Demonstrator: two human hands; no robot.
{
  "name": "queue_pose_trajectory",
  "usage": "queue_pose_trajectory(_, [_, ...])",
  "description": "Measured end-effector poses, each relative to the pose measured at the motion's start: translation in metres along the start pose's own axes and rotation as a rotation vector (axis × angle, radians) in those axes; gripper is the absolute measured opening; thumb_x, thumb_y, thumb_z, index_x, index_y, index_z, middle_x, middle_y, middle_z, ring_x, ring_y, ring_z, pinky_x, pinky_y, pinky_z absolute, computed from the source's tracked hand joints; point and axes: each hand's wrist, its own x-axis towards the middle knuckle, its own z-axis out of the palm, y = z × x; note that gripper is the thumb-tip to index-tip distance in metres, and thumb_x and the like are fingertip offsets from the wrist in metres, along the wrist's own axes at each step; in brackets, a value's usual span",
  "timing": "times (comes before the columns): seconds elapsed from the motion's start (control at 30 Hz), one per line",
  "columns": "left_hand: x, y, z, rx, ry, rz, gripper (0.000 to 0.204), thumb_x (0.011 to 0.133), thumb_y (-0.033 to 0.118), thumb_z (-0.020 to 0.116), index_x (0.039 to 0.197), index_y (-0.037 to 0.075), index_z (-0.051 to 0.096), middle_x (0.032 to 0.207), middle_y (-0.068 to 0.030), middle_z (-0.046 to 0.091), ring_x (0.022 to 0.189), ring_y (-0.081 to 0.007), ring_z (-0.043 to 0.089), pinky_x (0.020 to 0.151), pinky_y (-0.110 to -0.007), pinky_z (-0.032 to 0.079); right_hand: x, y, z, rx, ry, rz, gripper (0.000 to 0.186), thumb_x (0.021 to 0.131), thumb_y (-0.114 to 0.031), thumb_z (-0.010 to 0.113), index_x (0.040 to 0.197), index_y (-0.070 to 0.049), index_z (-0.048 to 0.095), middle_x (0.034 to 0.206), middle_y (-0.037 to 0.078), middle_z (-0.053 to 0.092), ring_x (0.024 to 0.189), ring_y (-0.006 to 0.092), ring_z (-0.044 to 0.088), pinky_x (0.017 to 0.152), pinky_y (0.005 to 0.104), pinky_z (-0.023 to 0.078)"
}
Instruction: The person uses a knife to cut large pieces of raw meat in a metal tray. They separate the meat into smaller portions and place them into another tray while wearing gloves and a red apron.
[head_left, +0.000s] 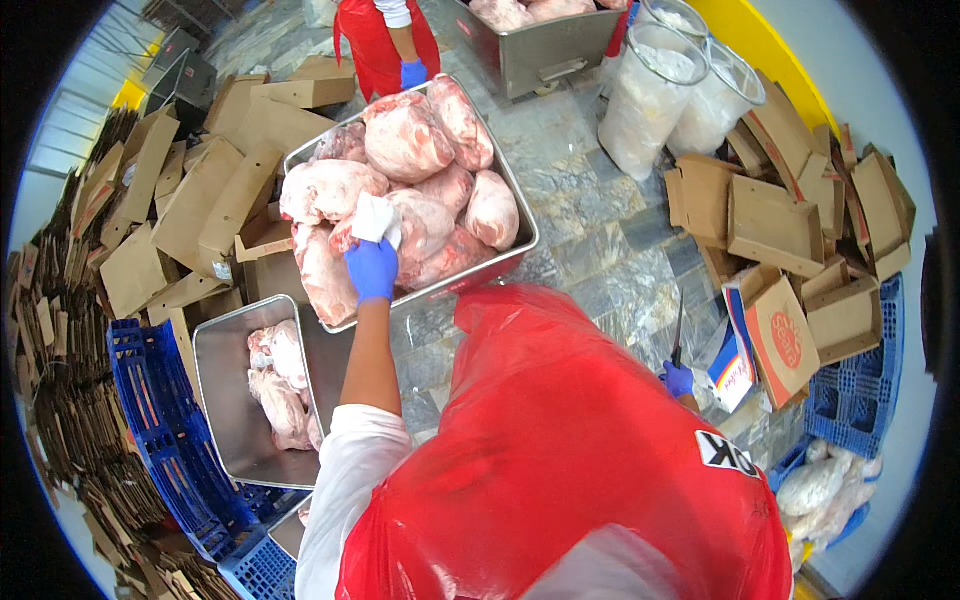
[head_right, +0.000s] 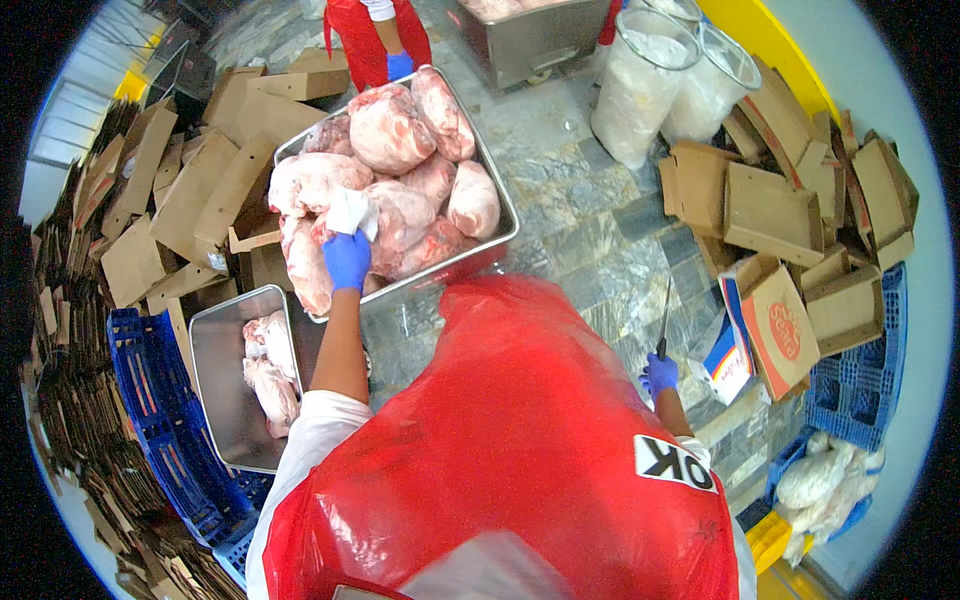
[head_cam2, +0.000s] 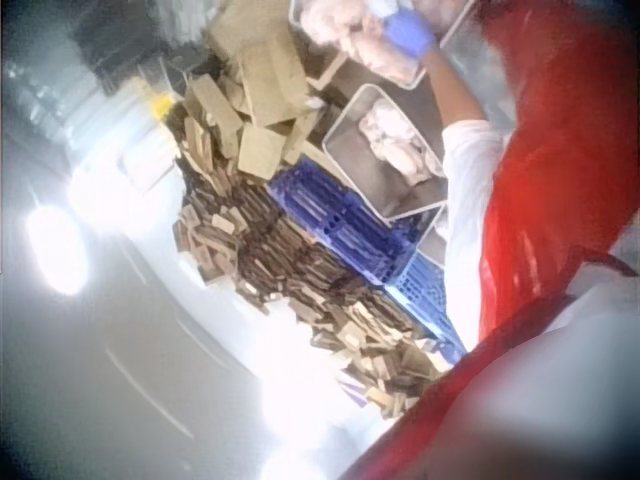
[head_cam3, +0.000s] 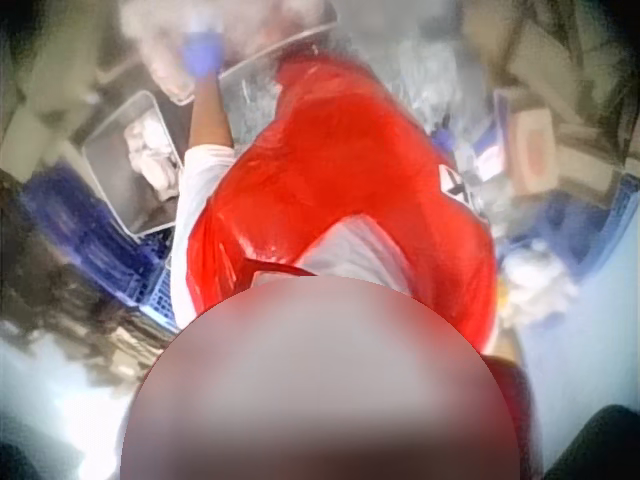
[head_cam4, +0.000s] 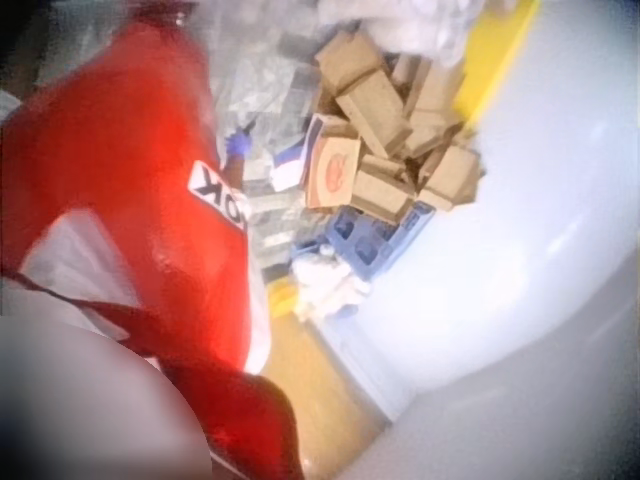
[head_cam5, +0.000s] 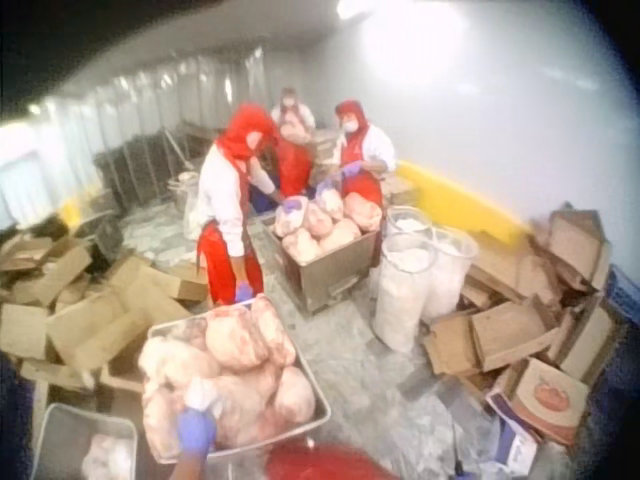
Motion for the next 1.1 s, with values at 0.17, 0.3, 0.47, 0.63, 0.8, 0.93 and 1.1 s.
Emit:
queue_pose_trajectory(0.17, [0.013, -0.044, 0.019, -0.607, 0.035, -0.302, 0.033, 0.093, 0.026, 0.055, 0.098, -0.004, 0.067, 0.087, -0.0228, 0.07, 0.077, -0.0353, 0.069, 0.066, -0.046, 0.053, -0.015, 0.083, -0.054, -0.04, 0.046, 0.006, 0.031, 0.091, -0.029, 0.067, 0.112, -0.007, 0.059, 0.078, 0.012, 0.065, 0.053, 0.0227, 0.059, 0.043, 0.0376, 0.044])
queue_pose_trajectory(0.3, [-0.014, -0.078, 0.024, -1.133, 0.046, -0.729, 0.021, 0.09, 0.018, 0.054, 0.087, 0.0, 0.065, 0.077, -0.0093, 0.065, 0.062, -0.0197, 0.063, 0.052, -0.034, 0.049, 0.016, 0.142, -0.075, 0.084, 0.071, 0.1, 0.041, 0.091, -0.029, 0.066, 0.123, -0.004, 0.058, 0.086, 0.017, 0.067, 0.063, 0.0265, 0.064, 0.05, 0.04, 0.051])
queue_pose_trajectory(0.47, [-0.095, -0.098, 0.059, -0.962, 0.066, -0.776, 0.016, 0.086, 0.012, 0.051, 0.078, 0.003, 0.062, 0.077, -0.0114, 0.062, 0.056, -0.0198, 0.056, 0.047, -0.033, 0.045, 0.015, 0.122, -0.072, 0.18, 0.088, 0.144, 0.04, 0.091, -0.025, 0.066, 0.12, 0.0, 0.056, 0.082, 0.018, 0.064, 0.063, 0.027, 0.064, 0.053, 0.0388, 0.056])
queue_pose_trajectory(0.63, [-0.168, -0.047, 0.073, -0.849, 0.115, -0.981, 0.023, 0.083, 0.006, 0.051, 0.089, -0.007, 0.069, 0.08, -0.0092, 0.066, 0.062, -0.0173, 0.06, 0.051, -0.034, 0.045, 0.087, 0.101, -0.077, 0.246, -0.008, 0.111, 0.033, 0.09, -0.026, 0.068, 0.11, -0.002, 0.058, 0.076, 0.014, 0.063, 0.06, 0.0251, 0.063, 0.052, 0.0375, 0.054])
queue_pose_trajectory(0.8, [-0.198, 0.006, 0.087, -0.709, 0.065, -0.891, 0.016, 0.08, 0.005, 0.055, 0.087, -0.004, 0.067, 0.075, -0.0112, 0.064, 0.058, -0.0201, 0.058, 0.05, -0.036, 0.044, 0.234, 0.145, -0.116, -0.013, -0.185, 0.024, 0.032, 0.091, -0.03, 0.067, 0.106, -0.003, 0.057, 0.074, 0.013, 0.064, 0.058, 0.0229, 0.062, 0.051, 0.036, 0.05])
queue_pose_trajectory(0.93, [-0.184, 0.063, 0.121, -0.751, 0.089, -0.893, 0.013, 0.08, 0.006, 0.056, 0.079, -0.002, 0.066, 0.071, -0.0102, 0.063, 0.057, -0.0179, 0.054, 0.051, -0.035, 0.042, 0.32, 0.112, -0.158, -0.058, -0.258, 0.005, 0.032, 0.092, -0.031, 0.066, 0.105, -0.004, 0.056, 0.072, 0.011, 0.063, 0.053, 0.0212, 0.059, 0.047, 0.0348, 0.045])
queue_pose_trajectory(1.1, [-0.141, 0.138, 0.134, -0.37, -0.018, -0.613, 0.017, 0.081, 0.01, 0.058, 0.073, -0.004, 0.065, 0.066, -0.009, 0.063, 0.06, -0.0155, 0.053, 0.059, -0.037, 0.045, 0.277, -0.02, -0.213, 0.185, -0.172, 0.156, 0.03, 0.093, -0.03, 0.064, 0.105, -0.006, 0.052, 0.068, 0.009, 0.058, 0.043, 0.0187, 0.053, 0.037, 0.0328, 0.037])
